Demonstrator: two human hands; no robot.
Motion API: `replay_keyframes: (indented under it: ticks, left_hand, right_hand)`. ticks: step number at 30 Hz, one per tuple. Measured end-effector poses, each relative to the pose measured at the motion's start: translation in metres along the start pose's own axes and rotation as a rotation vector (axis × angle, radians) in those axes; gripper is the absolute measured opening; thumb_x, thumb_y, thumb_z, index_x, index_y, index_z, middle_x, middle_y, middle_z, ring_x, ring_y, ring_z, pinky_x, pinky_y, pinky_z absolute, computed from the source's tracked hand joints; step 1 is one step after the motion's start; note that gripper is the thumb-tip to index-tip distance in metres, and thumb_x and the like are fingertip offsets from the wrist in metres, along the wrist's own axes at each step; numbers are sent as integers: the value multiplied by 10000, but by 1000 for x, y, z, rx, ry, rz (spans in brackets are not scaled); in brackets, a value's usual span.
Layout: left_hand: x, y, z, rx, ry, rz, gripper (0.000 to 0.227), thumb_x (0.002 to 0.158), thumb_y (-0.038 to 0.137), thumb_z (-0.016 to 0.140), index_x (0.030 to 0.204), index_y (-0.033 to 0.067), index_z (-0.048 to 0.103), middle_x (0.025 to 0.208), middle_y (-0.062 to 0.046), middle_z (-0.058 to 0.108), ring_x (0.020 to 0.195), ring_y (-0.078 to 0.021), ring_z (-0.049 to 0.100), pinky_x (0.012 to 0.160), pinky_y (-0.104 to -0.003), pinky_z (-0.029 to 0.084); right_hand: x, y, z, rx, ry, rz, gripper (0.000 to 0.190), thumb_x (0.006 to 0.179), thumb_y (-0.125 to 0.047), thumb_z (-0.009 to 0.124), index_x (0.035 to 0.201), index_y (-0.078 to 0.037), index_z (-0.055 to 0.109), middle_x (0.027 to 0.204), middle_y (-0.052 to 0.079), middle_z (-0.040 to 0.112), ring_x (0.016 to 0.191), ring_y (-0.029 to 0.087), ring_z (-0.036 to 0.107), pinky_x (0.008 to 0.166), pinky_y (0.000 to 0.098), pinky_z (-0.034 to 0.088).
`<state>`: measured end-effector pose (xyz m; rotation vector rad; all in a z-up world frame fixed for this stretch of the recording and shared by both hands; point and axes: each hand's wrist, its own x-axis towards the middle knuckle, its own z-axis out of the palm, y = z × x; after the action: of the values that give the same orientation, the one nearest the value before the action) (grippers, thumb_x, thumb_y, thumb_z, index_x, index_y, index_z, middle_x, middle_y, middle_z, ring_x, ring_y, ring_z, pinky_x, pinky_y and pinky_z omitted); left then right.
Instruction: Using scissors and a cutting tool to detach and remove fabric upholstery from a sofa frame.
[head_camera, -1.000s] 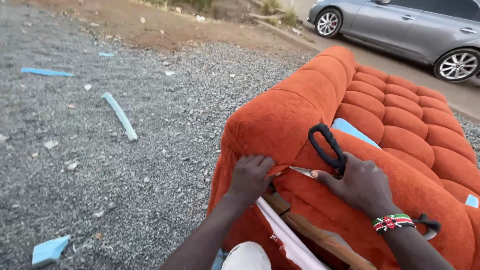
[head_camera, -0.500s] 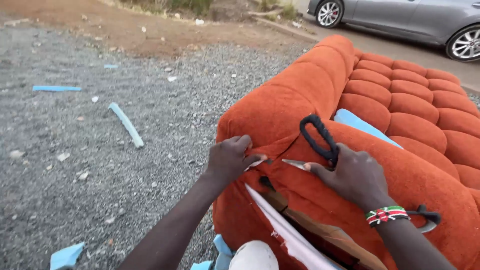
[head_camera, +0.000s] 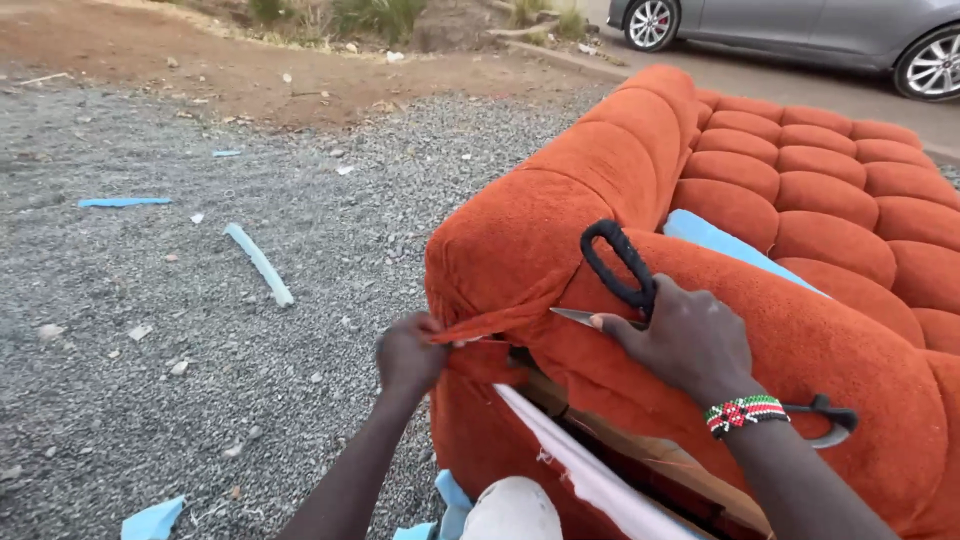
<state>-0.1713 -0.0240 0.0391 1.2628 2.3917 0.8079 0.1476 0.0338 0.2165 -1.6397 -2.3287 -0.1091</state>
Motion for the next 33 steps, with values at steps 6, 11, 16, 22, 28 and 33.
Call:
replay_keyframes:
  ticks: [6,11,16,22,28,33]
  left_hand:
    - [-20,-1,68,-1304,-235,-646,219,1036,267,612,882,119,656,559,-31,389,419,-160,356,373,-307,250]
    - [-61,76,62,-1803,-555,-136,261,1083,149,654,1260,-43,645,1292,-172,718,1154,-309,741,1018,-434,644]
    - [-5,51,126,-1410,-454,-275,466,1123,279,474,1530,53,449,1309,-137,551,1230,-305,624,1115,-457,580]
    - [18,58,159,-2215,-281,-532,331,954,239,800,1085,116,522,948,-58,459,889,-261,487,944,-444,462]
    - [23,60,172,-2367,-179,-604,413,826,246,936,807,145,535,775,-35,490,763,-256,492,771,-390,469]
    - [10,64,164,-2361,-185,-576,368,844,237,901,900,130,554,871,-58,525,850,-277,521,839,-424,478]
  right_hand:
    - [6,-7,-2,-57,-140,112,850,827,-934,564,1160,-157,656,1023,216,779,986,484,760,799,615,604]
    - [-5,-2,-4,0,-3,47,787,836,-877,689,919,-95,697,783,220,754,863,448,805,648,500,628]
    - [-5,-4,-5,18,4,58,778,831,-876,685,911,-102,690,796,220,753,889,461,798,677,512,620]
    - [-9,-7,-7,57,5,49,742,840,-815,729,905,-75,716,766,214,748,864,446,797,664,489,615]
    - [-8,-9,-14,94,10,20,693,876,-764,733,902,-72,726,767,197,755,859,425,802,665,463,625]
    - [-9,-9,-13,76,19,8,685,900,-753,710,897,-69,720,748,183,742,827,416,801,632,450,622]
